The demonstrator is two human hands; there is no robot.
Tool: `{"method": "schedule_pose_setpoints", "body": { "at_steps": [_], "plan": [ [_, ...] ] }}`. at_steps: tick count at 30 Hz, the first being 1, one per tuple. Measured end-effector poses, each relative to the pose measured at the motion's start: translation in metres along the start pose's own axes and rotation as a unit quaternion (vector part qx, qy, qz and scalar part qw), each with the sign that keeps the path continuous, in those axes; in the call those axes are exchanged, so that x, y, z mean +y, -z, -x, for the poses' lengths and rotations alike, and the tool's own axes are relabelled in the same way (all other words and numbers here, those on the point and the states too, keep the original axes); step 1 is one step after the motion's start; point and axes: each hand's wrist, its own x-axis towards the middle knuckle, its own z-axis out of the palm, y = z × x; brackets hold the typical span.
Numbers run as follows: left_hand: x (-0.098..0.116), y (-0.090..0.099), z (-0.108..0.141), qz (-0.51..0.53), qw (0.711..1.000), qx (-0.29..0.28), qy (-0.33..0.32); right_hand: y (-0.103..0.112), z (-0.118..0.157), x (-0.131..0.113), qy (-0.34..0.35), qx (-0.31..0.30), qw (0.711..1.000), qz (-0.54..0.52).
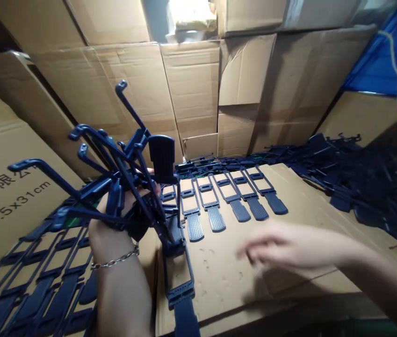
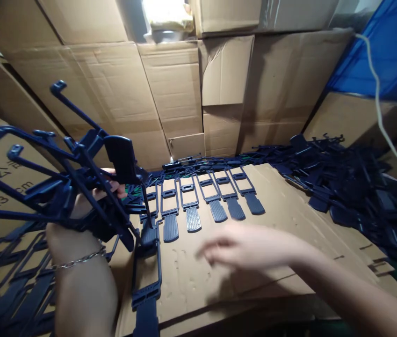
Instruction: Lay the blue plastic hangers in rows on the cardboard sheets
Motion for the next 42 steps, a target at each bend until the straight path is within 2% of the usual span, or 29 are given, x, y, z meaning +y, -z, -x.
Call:
{"method": "schedule_pose_setpoints", "body": {
  "at_steps": [1,3,4,7,9,12,14,17,19,20,24,27,30,32,34,38,42],
  "plan": [
    [0.003,-0.001,-0.002,0.020,1.000,-0.019,0.011,0.011,-0.021,-0.011,0.045,0.050,0.998,0.007],
    [0.009,-0.006,-0.003,0.069,0.996,-0.058,0.026,0.026,-0.064,-0.029,0.085,0.169,0.982,-0.020],
    [0.011,-0.008,-0.002,0.092,0.992,-0.080,0.028,0.031,-0.084,-0.036,0.102,0.205,0.972,-0.047],
    [0.011,-0.012,0.004,0.134,0.983,-0.120,0.030,0.039,-0.124,-0.057,0.175,0.250,0.946,-0.107],
    [0.007,-0.013,0.007,0.148,0.980,-0.125,0.043,0.042,-0.136,-0.073,0.243,0.253,0.931,-0.099],
    [0.004,-0.014,0.005,0.153,0.976,-0.146,0.059,0.045,-0.140,-0.094,0.311,0.222,0.921,-0.067],
    [0.007,-0.016,0.001,0.153,0.974,-0.156,0.061,0.048,-0.140,-0.102,0.318,0.217,0.921,-0.053],
    [0.011,-0.015,-0.005,0.164,0.972,-0.162,0.052,0.057,-0.141,-0.098,0.288,0.270,0.916,-0.067],
    [0.012,-0.012,-0.007,0.178,0.973,-0.143,0.038,0.065,-0.138,-0.087,0.238,0.314,0.913,-0.103],
    [0.012,-0.010,-0.007,0.191,0.975,-0.112,0.026,0.069,-0.135,-0.079,0.211,0.333,0.911,-0.124],
    [0.005,0.002,-0.005,0.251,0.964,0.076,-0.042,0.074,-0.109,-0.049,0.156,0.347,0.905,-0.190],
    [0.000,0.013,-0.011,0.219,0.964,0.151,-0.025,0.058,-0.076,-0.034,0.129,0.359,0.911,-0.158],
    [-0.006,0.021,-0.022,0.169,0.959,0.226,0.035,0.029,-0.037,-0.025,0.062,0.400,0.914,-0.017],
    [-0.013,0.023,-0.030,0.156,0.957,0.240,0.040,0.009,-0.016,-0.020,0.023,0.369,0.926,0.083],
    [-0.019,0.021,-0.036,0.141,0.963,0.229,0.009,-0.011,-0.003,-0.015,-0.013,0.311,0.940,0.137],
    [-0.028,0.010,-0.039,0.117,0.974,0.191,-0.031,-0.047,-0.008,-0.011,-0.076,0.212,0.969,0.106],
    [-0.030,0.002,-0.039,0.106,0.981,0.159,-0.042,-0.076,-0.035,-0.009,-0.106,0.167,0.978,0.068]
  ]
}}
